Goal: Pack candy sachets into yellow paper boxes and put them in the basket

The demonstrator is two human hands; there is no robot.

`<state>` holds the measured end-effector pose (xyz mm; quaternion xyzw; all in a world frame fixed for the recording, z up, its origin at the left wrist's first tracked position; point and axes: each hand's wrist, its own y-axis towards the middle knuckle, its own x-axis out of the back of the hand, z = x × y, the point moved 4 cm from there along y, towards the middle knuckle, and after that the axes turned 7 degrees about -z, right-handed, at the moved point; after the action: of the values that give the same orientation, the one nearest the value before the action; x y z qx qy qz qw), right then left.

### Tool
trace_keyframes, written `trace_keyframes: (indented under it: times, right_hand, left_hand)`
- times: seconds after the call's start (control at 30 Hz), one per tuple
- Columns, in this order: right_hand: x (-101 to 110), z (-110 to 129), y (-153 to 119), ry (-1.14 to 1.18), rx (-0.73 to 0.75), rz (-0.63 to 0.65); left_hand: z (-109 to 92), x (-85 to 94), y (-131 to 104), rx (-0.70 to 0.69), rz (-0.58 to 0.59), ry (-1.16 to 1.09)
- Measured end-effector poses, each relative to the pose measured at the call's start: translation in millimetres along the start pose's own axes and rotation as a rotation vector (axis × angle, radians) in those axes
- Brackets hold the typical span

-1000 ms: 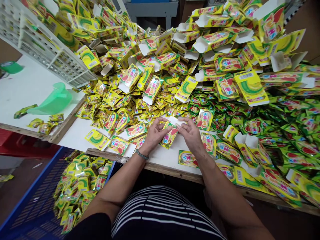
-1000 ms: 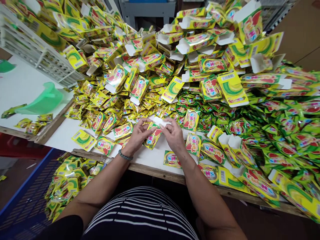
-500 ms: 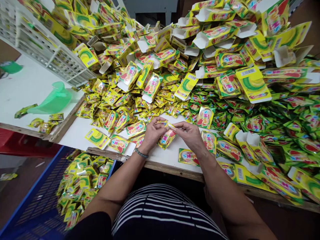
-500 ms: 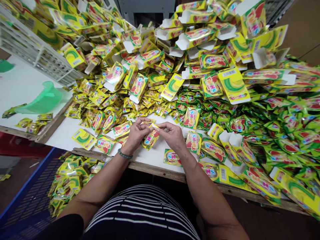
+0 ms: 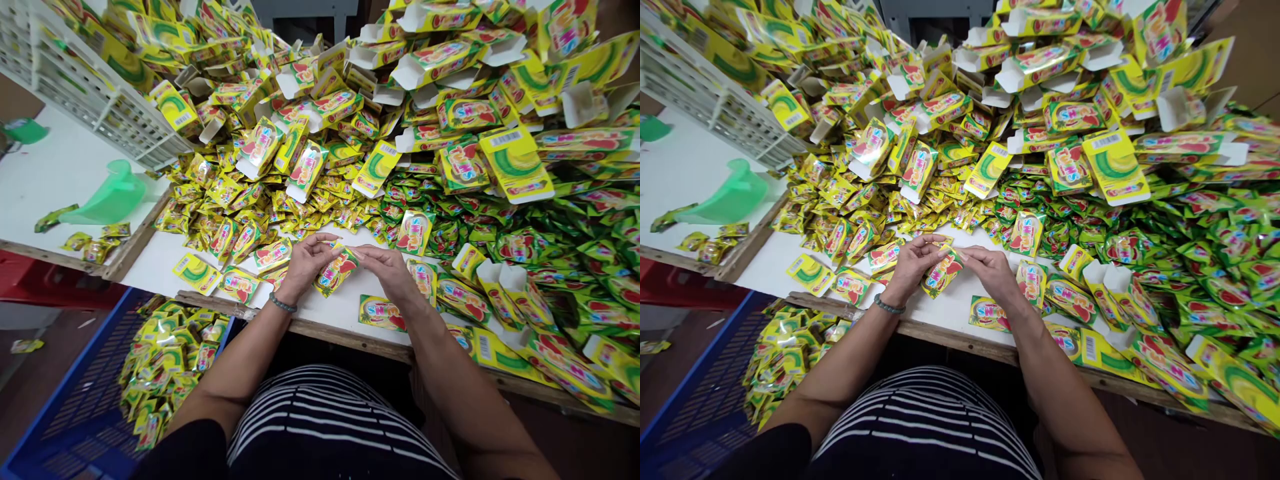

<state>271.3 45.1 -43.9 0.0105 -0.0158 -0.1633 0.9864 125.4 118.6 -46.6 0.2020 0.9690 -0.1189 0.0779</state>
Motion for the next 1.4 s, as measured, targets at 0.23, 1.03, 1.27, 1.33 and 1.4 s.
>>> trace_keyframes:
  times: [0.23,1.03,1.27,1.33,1.4]
  right_hand:
    - [-12.5,8.0,-4.8,-0.280,0.212,-0.052]
    - [-45.3,17.4,-21.7,-0.767,0.458,0.233]
    - [39.3,13.4,25.3,-1.397,0.246,-0.215]
    - [45.6,6.0,32.4,-1.486,0.226,-0.206]
    - [46.2,1.6,34.1,-1.458,0.230,-0.213]
  left_hand:
    - [2.4,-3.6,4.4,-0.097,-0.033,0.000]
    - [-48.4,51.6,-75.0,-0.550,0.173,1.545]
    - [-13.4,2.4,-47.3,-0.455,0.377,1.541]
    - [-19.1,5.9,-45.8,-0.444,0.314,1.493]
    - [-25.6,14.2,-44.3,-0.434,0.228,1.421]
